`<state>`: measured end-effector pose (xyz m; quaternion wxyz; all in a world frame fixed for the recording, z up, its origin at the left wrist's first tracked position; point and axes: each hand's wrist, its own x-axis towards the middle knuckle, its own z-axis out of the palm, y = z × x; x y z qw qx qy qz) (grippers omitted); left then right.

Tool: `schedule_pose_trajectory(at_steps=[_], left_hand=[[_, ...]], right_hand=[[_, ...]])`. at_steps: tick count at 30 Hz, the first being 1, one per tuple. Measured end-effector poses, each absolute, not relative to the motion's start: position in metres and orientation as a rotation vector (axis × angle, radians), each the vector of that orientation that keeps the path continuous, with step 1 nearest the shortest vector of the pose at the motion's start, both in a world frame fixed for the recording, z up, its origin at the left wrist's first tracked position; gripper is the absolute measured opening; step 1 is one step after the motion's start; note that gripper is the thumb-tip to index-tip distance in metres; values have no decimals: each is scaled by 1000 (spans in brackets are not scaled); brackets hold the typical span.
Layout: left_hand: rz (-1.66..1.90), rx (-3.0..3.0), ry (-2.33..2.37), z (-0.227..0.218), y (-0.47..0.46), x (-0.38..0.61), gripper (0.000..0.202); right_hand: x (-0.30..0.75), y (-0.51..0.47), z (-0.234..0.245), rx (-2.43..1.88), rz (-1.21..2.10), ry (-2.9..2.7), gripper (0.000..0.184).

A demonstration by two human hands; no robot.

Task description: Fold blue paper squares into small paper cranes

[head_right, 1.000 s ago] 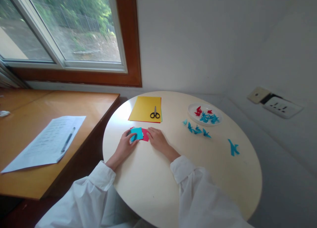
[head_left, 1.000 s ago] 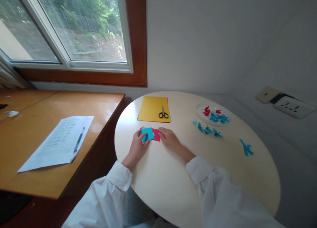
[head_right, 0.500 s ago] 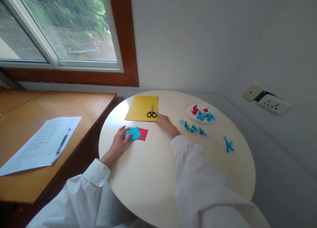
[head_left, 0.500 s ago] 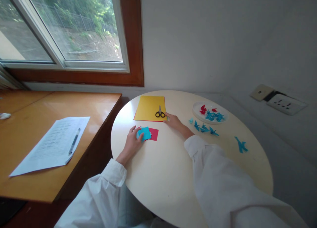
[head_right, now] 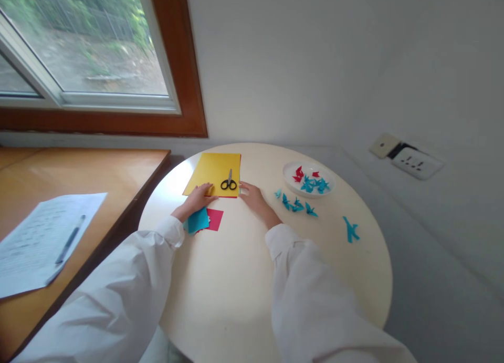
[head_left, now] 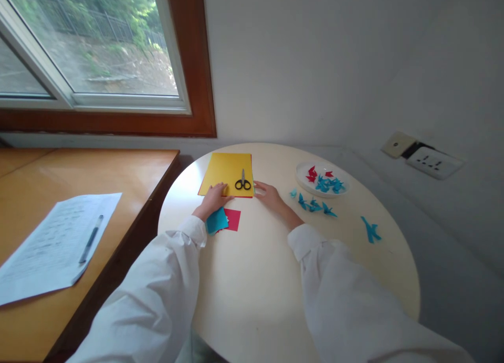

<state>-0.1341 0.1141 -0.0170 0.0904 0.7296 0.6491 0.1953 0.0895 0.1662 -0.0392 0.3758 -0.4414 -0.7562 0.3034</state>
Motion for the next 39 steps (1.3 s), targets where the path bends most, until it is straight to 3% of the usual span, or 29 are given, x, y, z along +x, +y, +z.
schedule_pose_trajectory(at_steps=[8,15,23,27,32,39], left_hand=[[469,2226,2016,-7,110,-135,41],[421,2257,2020,-1,108,-136,57],[355,2295,1995,6,105,-134,56],[325,2307,2004,6,104,-131,48],[302,2299,2049,10,101,-124,38],[291,2255,2142,10,102,-118,40]], right_hand=[[91,157,-39,-1151,715,-1902,39],[86,158,-36,-1133,676,-1954,44],[76,168,-44,-1194,623,-1849,14],[70,176,-46,-1239,624,-1809,9],[69,179,-47,-1249,663,-1793,15],[89,181,-43,-1205,758,-1867,46]])
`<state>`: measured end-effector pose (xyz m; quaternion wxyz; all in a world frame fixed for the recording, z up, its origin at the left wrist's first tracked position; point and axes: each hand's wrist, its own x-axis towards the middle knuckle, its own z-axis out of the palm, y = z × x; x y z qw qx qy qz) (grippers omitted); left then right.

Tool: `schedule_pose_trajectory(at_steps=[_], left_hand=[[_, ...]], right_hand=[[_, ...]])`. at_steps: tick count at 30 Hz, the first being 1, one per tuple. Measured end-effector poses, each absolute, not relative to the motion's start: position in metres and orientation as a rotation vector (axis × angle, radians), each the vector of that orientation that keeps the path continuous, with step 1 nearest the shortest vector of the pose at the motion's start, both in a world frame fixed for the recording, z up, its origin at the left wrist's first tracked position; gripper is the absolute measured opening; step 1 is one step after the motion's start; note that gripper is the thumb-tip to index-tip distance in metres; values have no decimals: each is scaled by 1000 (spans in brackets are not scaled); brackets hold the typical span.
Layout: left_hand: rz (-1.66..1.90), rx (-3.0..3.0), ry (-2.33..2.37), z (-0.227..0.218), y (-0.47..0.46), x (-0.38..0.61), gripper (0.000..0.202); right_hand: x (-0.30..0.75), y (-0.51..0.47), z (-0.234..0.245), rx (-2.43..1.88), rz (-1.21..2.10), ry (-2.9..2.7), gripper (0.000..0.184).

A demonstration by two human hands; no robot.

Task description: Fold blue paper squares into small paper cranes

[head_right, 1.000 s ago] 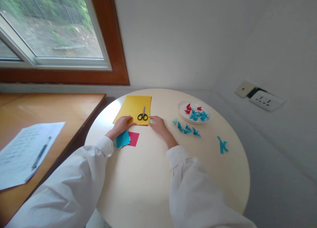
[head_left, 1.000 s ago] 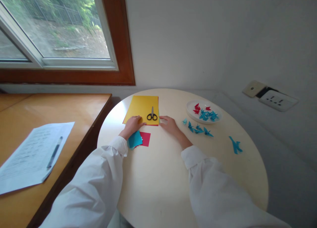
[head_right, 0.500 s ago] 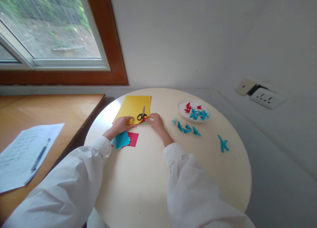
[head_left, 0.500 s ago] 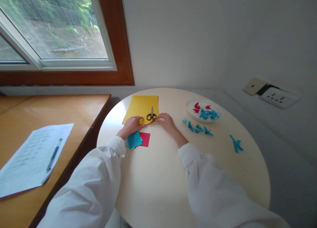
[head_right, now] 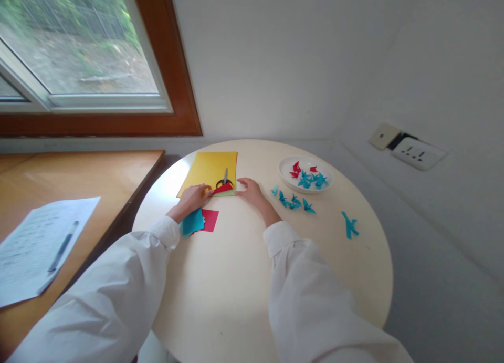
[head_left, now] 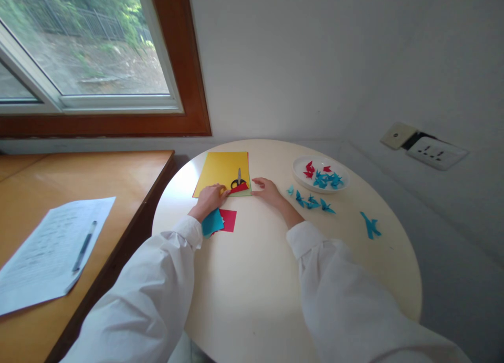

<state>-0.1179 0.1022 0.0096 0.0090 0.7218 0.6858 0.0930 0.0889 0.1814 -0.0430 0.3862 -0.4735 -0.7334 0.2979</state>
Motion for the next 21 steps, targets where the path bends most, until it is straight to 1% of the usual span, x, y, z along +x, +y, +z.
schedule_pose_trajectory(at_steps=[2,15,19,21], left_hand=[[291,2235,2169,8,103,-118,40],[308,2141,2245,6,110,-121,48],[327,2127,2247,5,111,-123,50],[334,2119,2248,5,111,-123,49]], right_hand=[[93,183,-43,-1203,756,-1895,47],[80,180,-41,-1267,614,-1888,42],[75,177,-42,-1258,668,-1838,44],[72,178,-44,-1246,731,-1807,41]])
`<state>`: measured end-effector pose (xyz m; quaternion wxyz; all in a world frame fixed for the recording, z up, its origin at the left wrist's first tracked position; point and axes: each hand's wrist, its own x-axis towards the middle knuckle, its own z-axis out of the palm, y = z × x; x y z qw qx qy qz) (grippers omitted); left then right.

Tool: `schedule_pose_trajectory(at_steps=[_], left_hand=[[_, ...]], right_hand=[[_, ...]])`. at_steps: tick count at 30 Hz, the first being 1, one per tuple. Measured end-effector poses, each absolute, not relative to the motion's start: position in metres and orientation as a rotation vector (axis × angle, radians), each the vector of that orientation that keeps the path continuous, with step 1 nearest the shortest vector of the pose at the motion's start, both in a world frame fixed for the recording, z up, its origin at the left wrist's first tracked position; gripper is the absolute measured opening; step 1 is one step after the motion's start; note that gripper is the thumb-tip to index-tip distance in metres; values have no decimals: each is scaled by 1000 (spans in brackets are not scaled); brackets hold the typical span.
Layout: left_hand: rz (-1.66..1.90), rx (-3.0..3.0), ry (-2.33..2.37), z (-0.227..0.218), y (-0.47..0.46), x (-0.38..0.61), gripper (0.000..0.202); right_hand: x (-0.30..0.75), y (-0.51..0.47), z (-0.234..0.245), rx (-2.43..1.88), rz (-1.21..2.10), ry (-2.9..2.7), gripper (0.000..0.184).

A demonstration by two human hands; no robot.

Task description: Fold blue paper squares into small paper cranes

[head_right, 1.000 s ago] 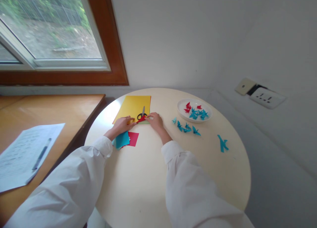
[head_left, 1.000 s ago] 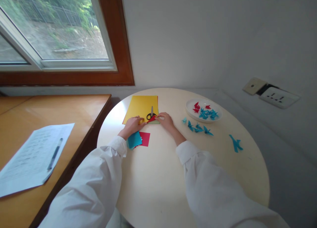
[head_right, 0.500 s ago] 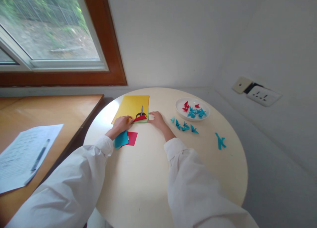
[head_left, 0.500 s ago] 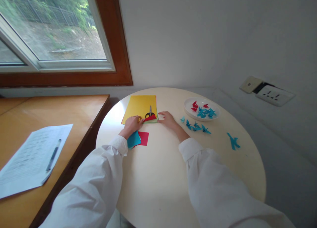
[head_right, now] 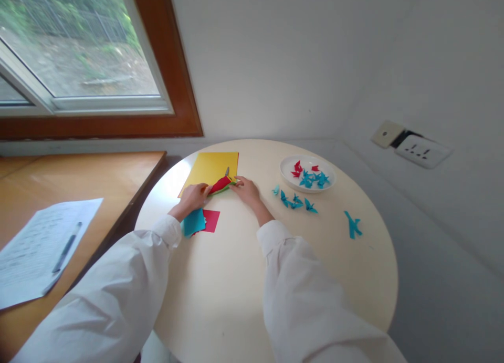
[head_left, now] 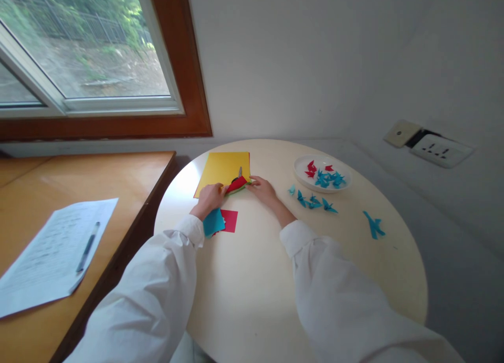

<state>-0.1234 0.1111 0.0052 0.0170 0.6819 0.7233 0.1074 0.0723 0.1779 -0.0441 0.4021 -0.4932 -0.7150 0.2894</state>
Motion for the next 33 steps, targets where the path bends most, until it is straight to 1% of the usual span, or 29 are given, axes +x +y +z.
schedule_pose_trajectory(at_steps=[5,8,14,19,23,26,28,33], left_hand=[[367,2110,2230,6,112,-124,48],[403,2128,2178,8,110,-123,47],[494,2221,1989,14,106,-121,45],[600,2166,1967,9,112,-125,25],[768,2049,2000,1,115,-130,21],[912,1933,2018,-5,116,-133,16],[999,1847,2016,-8,117,-135,16],[1137,1672,1915,-15,118,-138,24]], right_hand=[[67,184,-50,-1209,827,-1699,23],[65,187,-52,-1210,824,-1606,19],[62,191,-51,-1153,856,-1481,22],[59,185,-45,-1079,948,-1437,28],[62,179,-39,-1071,1017,-1408,36],[62,177,-37,-1077,1056,-1384,37],[60,178,-36,-1071,1081,-1369,35],[58,179,-34,-1035,1134,-1357,33]])
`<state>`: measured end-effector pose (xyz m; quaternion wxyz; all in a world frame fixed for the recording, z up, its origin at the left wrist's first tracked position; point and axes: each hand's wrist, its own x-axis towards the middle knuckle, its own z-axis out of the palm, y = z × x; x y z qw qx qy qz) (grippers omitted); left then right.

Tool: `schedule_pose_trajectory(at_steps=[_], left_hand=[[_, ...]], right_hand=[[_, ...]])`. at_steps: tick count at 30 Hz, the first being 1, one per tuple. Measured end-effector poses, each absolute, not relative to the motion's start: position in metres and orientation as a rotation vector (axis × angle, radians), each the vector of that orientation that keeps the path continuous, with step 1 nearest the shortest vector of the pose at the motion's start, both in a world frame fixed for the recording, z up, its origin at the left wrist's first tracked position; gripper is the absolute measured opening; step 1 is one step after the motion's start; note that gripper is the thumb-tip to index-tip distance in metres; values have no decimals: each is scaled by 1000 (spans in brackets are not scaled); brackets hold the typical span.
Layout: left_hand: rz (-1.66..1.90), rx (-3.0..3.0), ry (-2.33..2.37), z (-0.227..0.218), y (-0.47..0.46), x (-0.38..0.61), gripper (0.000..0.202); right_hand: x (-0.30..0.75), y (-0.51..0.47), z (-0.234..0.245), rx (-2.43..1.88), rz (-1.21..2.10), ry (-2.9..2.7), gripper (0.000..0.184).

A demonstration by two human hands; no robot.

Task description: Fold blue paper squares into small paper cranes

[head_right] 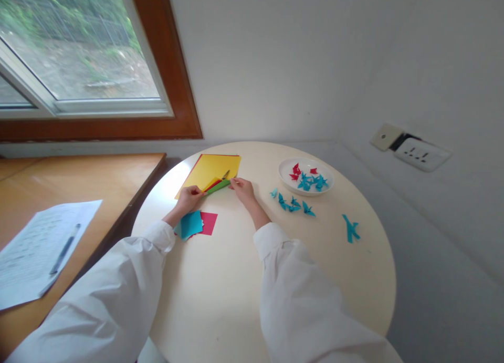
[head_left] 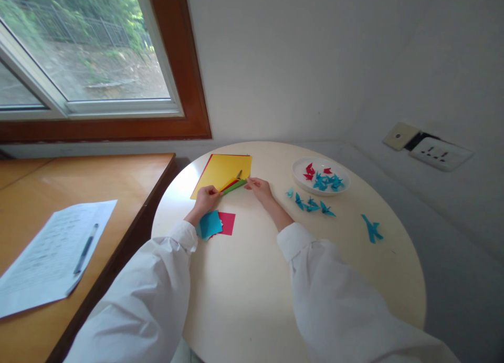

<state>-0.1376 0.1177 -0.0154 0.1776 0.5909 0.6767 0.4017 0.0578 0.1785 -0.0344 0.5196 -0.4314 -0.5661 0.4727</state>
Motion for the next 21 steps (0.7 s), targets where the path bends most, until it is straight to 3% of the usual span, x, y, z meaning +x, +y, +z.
schedule_pose_trajectory(at_steps=[10,21], left_hand=[[1243,1519,1787,-13,115,-138,31],[1252,1503,1800,-8,112,-139,35]], right_hand=[[61,178,-41,-989,1179,-1394,22],[61,179,-42,-1065,1177,-1443,35]])
